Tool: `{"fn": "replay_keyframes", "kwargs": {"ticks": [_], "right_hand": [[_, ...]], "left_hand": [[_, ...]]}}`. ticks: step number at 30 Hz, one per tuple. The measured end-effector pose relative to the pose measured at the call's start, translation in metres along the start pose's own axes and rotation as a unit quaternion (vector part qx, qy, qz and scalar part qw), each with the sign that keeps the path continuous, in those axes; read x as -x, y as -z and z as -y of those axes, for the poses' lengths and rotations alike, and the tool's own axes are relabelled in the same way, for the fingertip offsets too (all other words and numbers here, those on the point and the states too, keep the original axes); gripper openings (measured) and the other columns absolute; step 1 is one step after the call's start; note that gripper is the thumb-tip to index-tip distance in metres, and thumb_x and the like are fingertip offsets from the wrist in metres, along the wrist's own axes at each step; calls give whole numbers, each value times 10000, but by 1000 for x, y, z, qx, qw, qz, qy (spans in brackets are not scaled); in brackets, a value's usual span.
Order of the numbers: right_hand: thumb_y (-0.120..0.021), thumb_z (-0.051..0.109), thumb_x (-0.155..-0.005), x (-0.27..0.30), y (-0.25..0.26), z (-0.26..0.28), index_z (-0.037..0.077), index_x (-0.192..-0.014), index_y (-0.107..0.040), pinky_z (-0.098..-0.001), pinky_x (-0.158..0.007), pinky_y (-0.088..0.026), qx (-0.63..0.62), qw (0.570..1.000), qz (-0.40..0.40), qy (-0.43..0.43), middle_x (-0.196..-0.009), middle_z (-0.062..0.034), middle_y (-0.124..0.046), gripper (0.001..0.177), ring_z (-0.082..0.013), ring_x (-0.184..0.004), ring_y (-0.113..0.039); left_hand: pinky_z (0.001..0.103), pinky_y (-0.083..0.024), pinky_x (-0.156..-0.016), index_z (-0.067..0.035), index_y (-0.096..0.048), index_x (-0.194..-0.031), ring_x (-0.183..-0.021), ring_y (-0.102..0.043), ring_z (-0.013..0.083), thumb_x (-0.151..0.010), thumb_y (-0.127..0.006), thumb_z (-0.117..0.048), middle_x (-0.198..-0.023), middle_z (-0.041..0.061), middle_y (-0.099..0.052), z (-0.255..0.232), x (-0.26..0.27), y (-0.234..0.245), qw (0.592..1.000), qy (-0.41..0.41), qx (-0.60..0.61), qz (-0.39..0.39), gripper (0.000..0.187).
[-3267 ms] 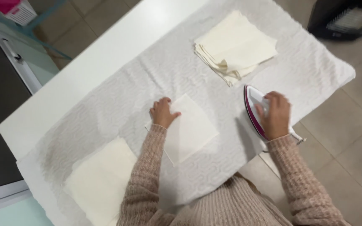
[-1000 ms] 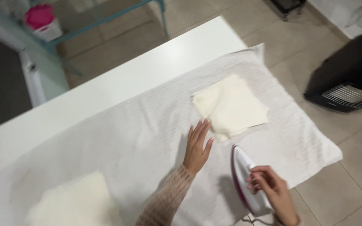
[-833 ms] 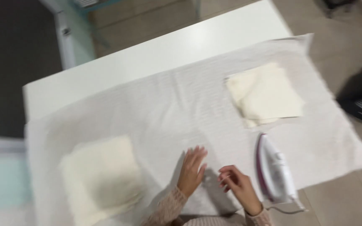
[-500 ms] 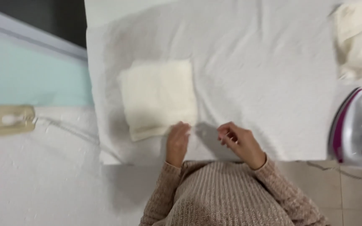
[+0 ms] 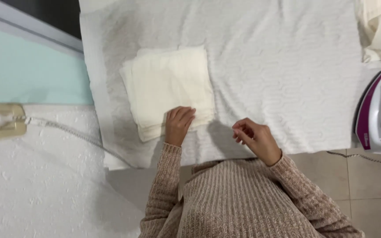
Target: Ironing small square pieces of white fabric.
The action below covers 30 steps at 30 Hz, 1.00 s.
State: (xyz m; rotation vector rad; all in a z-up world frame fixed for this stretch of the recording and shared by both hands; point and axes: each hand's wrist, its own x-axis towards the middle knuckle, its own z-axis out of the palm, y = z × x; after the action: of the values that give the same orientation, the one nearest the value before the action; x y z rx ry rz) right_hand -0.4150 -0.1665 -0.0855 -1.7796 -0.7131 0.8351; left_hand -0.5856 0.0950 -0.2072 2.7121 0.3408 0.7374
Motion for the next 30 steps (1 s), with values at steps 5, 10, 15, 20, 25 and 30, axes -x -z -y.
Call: {"fn": "replay_keyframes", "kwargs": {"ticks": [5, 10, 15, 20, 25, 30], "right_hand": [[-689, 97, -938, -14, -20, -15, 26, -1025, -707, -374, -600, -622, 11, 1000, 0, 17, -775, -164, -768, 113, -265, -673, -762], [-693, 129, -911, -77, -76, 2, 27, -1220, -642, -526, -837, -558, 175, 958, -20, 227, -1126, -233, -696, 329, -431, -1069, -664], [-678, 222, -936, -155, -118, -23, 144, -955, -677, -380, -828, -486, 398, 840, -133, 344, -794, -27, -706, 80, -204, -872, -670], [-702, 228, -938, -138, -56, 46, 174, -930, -703, -370, -832, -499, 323, 875, -120, 340, -832, 3, -728, 54, -201, -911, -687], [-741, 193, -914, -124, 9, 47, 148, -952, -728, -409, -844, -524, 138, 948, -95, 272, -911, -39, -765, 60, -270, -948, -709], [-757, 98, -866, -76, 94, 68, 88, -986, -792, -466, -854, -559, -22, 968, -174, 182, -932, -134, -792, 126, -355, -909, -747]], "left_hand": [[377, -510, -889, -187, -773, -1123, -1039, -662, 216, -922, -759, -228, -1084, -8, -739, 17, -13, 10, 999, -20, 34, 31, 205], [346, -564, -794, -102, -788, -1049, -898, -709, 229, -925, -768, -152, -953, 48, -761, 7, -43, 37, 994, -20, 100, 45, 135], [373, -549, -749, -59, -727, -1037, -835, -676, 260, -945, -717, -101, -889, 67, -692, -13, -71, 60, 998, -14, 63, -18, 102], [404, -542, -807, -50, -726, -1085, -897, -680, 317, -836, -642, 82, -983, 109, -694, 21, -59, 72, 996, 19, 46, -80, 294], [377, -558, -831, -52, -783, -1072, -918, -735, 283, -850, -687, 100, -972, 103, -768, -20, -128, 153, 973, 116, 191, -62, 285], [389, -573, -857, -41, -805, -996, -970, -756, 301, -947, -711, -60, -965, 135, -801, -57, -222, 165, 952, 90, 289, 48, 108]]}}
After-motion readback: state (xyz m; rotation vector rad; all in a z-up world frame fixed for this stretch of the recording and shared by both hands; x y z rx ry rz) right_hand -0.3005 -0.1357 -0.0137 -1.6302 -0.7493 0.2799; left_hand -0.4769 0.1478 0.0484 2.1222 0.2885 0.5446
